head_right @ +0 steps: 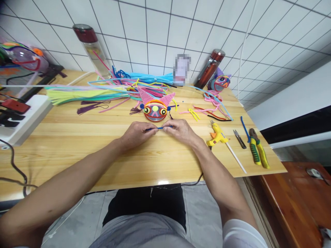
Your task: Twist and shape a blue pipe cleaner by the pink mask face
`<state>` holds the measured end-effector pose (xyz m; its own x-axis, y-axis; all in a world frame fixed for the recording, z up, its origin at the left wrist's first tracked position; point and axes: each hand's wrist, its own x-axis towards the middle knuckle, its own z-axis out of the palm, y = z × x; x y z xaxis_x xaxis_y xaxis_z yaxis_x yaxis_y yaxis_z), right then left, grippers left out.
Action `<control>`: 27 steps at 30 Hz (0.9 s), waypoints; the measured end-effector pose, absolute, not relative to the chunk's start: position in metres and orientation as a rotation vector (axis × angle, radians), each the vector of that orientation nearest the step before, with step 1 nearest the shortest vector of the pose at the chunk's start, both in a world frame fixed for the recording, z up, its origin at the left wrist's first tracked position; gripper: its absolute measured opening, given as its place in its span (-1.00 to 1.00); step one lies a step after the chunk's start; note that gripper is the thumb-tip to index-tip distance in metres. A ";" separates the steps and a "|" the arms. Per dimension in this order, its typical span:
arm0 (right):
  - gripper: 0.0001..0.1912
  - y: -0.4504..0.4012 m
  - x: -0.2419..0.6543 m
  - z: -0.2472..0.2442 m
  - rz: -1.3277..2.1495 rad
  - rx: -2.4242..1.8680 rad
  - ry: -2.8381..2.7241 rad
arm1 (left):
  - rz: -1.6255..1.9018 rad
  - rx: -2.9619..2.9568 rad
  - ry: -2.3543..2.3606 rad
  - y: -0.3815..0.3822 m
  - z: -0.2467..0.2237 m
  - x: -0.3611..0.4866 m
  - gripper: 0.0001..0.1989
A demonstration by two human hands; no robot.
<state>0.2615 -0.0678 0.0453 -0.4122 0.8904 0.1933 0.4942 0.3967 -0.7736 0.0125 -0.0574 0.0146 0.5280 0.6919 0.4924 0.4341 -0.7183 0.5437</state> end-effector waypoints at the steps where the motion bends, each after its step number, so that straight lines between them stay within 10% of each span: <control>1: -0.74 -0.067 0.262 0.044 0.850 -1.183 -2.047 | 1.003 2.414 0.925 -0.057 0.015 0.013 -0.78; 27: -0.74 -0.068 0.260 0.045 0.929 -1.201 -2.047 | 0.981 2.421 0.907 -0.059 0.017 0.013 -0.80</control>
